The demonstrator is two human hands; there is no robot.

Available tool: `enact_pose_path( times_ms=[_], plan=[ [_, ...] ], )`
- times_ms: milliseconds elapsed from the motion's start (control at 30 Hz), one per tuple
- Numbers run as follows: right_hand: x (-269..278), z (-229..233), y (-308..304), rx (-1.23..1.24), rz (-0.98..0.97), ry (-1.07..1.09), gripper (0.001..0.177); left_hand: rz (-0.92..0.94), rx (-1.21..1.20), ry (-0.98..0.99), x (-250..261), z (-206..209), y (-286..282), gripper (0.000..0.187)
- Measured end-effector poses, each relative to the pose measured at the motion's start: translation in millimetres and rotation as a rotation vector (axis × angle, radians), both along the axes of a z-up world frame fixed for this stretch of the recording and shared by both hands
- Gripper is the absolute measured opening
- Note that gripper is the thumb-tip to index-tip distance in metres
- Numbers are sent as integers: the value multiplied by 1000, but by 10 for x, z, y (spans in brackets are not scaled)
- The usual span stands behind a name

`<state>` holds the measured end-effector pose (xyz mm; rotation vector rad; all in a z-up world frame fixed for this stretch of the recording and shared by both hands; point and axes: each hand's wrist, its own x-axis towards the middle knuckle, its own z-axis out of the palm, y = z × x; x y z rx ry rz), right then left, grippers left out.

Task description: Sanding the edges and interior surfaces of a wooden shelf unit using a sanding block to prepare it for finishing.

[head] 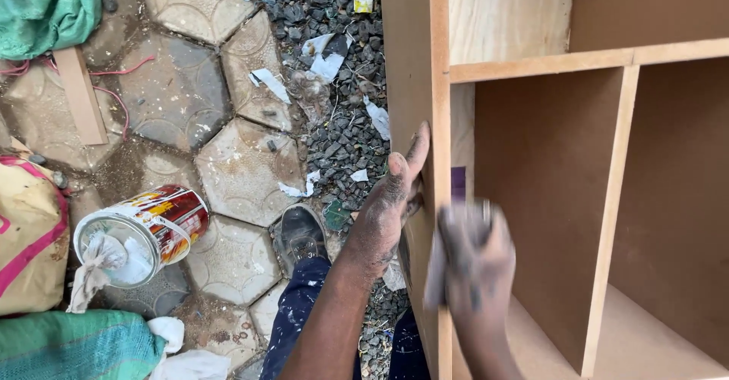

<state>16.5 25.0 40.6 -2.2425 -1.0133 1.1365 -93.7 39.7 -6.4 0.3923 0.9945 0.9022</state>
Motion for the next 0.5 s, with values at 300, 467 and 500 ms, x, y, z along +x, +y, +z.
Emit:
enact_pose_path(
  times_ms=[300,467,500],
  plan=[
    [-195,-115,718,137,-24,-7,37,-23,109,-70,-81,-5,42,94],
    [58,-260,-91,-133,-12,-32,34,-112,103,34,-118,-37,130,107],
    [38,-340,71,-141,-15,-37,34,-115,96,28,-138,-19,113,107]
  ],
)
